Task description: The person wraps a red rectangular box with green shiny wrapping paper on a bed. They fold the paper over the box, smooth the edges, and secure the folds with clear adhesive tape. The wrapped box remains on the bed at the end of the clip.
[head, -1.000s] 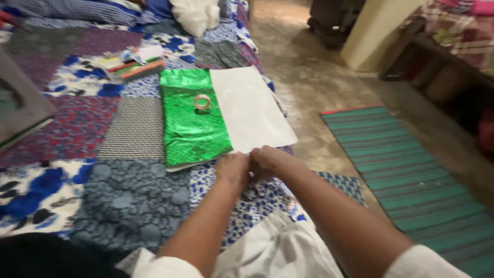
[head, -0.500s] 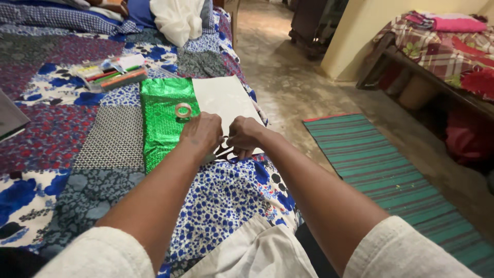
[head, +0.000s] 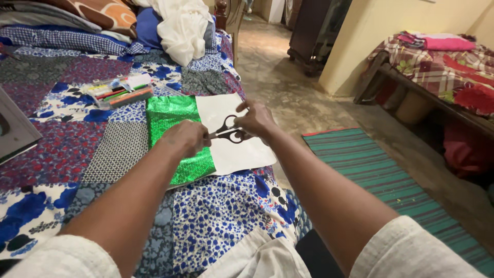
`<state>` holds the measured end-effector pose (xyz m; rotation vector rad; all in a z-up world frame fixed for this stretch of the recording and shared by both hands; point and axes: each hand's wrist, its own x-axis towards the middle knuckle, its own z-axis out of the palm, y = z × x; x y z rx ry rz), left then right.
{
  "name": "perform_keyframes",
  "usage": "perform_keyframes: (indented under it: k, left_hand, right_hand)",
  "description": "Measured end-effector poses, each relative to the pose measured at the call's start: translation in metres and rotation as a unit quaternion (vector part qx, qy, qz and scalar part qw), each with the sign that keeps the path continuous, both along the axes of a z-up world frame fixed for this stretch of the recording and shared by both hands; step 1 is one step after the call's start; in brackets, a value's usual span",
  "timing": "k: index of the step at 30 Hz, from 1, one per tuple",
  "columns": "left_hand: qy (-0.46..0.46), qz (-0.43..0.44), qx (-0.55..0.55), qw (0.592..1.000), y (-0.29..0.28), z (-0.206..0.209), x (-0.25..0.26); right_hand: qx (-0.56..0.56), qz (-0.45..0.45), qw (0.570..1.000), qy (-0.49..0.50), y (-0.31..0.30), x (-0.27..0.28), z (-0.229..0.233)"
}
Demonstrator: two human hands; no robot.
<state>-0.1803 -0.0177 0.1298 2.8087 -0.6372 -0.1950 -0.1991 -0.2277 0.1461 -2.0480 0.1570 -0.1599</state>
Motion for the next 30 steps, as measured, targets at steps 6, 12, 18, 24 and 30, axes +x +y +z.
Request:
perform_keyframes:
  k: [6,12,18,24,30]
  left_hand:
    - [0.003,-0.002,0.021,1.0,0.017,0.019,0.024]
    - [0.016,-0.056,0.028,0.998,0.033,0.001,0.06]
    - [-0.011,-0.039,-0.023,0.999,0.044,0.001,0.069]
    - [-0.032,0.015,-0.03,0.999,0.055,0.009,0.067]
    - [-0.058,0.058,0.013,0.997,0.063,-0.041,0.086]
  right_hand:
    - [-0.103,0.138,0.979,-0.107,-0.002,0.026,-0.017]
    - [-0.224,0.137,0.946,-0.191,0.011,0.036,-0.029]
    - [-0.346,0.106,0.929,-0.074,0.029,0.02,-0.029]
    - [-0.293,0.066,0.943,0.14,0.033,0.028,-0.042]
    - [-0.172,0.039,0.946,0.273,0.028,0.05,-0.095]
